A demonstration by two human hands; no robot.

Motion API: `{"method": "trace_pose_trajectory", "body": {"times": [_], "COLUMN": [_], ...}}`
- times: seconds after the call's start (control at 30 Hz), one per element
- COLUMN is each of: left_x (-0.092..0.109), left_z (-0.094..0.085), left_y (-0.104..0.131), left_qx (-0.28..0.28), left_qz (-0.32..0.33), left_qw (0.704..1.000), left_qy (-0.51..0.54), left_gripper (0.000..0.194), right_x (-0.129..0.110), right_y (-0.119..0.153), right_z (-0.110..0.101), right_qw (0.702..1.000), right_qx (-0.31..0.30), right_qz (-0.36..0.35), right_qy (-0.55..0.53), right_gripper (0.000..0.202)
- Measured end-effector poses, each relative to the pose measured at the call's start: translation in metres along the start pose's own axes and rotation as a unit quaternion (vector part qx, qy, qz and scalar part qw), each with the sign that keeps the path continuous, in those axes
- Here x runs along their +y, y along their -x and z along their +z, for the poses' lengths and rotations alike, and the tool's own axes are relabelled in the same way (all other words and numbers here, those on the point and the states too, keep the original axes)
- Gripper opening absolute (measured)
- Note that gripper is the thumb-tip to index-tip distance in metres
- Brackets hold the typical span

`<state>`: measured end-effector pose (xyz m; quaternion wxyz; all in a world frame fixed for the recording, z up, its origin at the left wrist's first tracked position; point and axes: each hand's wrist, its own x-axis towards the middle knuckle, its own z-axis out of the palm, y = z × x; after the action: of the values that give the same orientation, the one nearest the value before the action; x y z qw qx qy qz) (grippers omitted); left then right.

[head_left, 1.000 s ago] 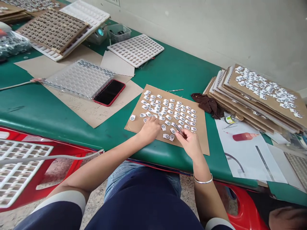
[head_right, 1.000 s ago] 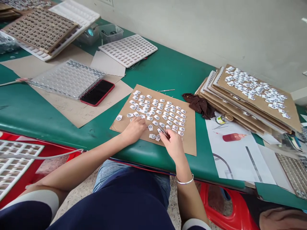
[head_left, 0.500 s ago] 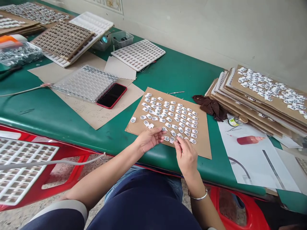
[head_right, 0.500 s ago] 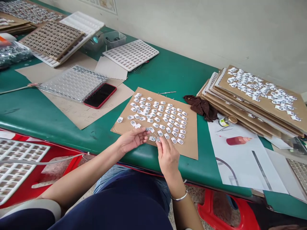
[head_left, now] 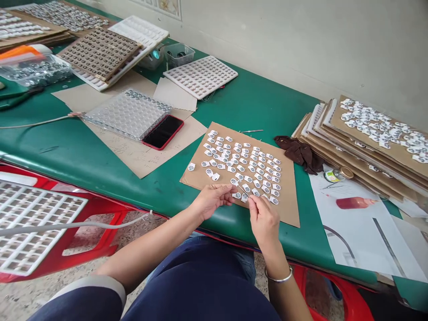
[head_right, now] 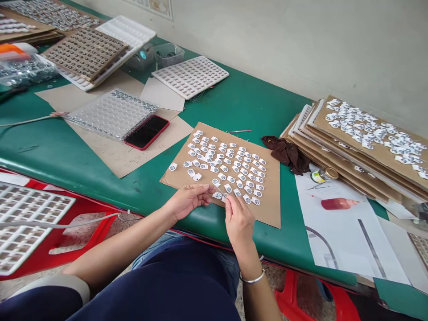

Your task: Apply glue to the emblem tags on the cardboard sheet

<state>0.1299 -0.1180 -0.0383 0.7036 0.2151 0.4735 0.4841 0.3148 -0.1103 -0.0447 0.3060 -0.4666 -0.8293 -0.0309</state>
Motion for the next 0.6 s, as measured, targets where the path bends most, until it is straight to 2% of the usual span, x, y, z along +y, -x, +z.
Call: {"method": "trace_pose_trajectory", "body": {"times": [0.03,0.07,0.1,0.13,0.17,0.2,0.23,0.3,0.43,0.53,0.6], "left_x": [0.002,0.006,0.01,0.014,0.019,0.023,0.028,0.035,0.045,0.047,0.044], "left_z": [-0.006,-0.014,-0.022,-0.029,-0.035,-0.039,-0.041,-0.035,0.0,0.021,0.026], "left_y": [0.001,0.001,0.0,0.0,-0.002,-0.003,-0.005,-0.012,-0.035,-0.06,-0.076], "left_qx": [0.031,0.073,0.118,0.152,0.167,0.164,0.153,0.124,0.057,0.011,0.004], "left_qz": [0.059,0.13,0.202,0.265,0.307,0.33,0.339,0.338,0.353,0.352,0.345], "left_qw": [0.992,0.962,0.908,0.841,0.776,0.723,0.686,0.645,0.592,0.544,0.526], "left_qy": [-0.11,-0.23,-0.347,-0.447,-0.526,-0.584,-0.625,-0.674,-0.722,-0.762,-0.778], "left_gripper": [0.023,0.024,0.022,0.02,0.019,0.018,0.018,0.018,0.021,0.023,0.022], "right_x": [0.003,0.006,0.009,0.013,0.016,0.02,0.023,0.029,0.042,0.05,0.055], "right_y": [0.0,0.0,0.0,-0.001,-0.002,-0.003,-0.005,-0.009,-0.017,-0.022,-0.027], "right_z": [-0.002,-0.004,-0.006,-0.008,-0.01,-0.011,-0.012,-0.016,-0.024,-0.029,-0.029], "right_qw": [1.0,1.0,1.0,1.0,1.0,1.0,1.0,0.999,0.996,0.991,0.984], "right_qx": [0.004,0.01,0.016,0.019,0.018,0.016,0.014,0.016,0.028,-0.033,-0.091], "right_qz": [0.005,0.011,0.014,0.015,0.017,0.02,0.026,0.043,0.085,0.125,0.153], "right_qy": [-0.008,-0.013,-0.015,-0.014,-0.011,-0.006,0.0,0.008,0.015,0.027,0.02], "right_gripper": [0.017,0.016,0.016,0.016,0.016,0.017,0.018,0.02,0.026,0.031,0.032]}}
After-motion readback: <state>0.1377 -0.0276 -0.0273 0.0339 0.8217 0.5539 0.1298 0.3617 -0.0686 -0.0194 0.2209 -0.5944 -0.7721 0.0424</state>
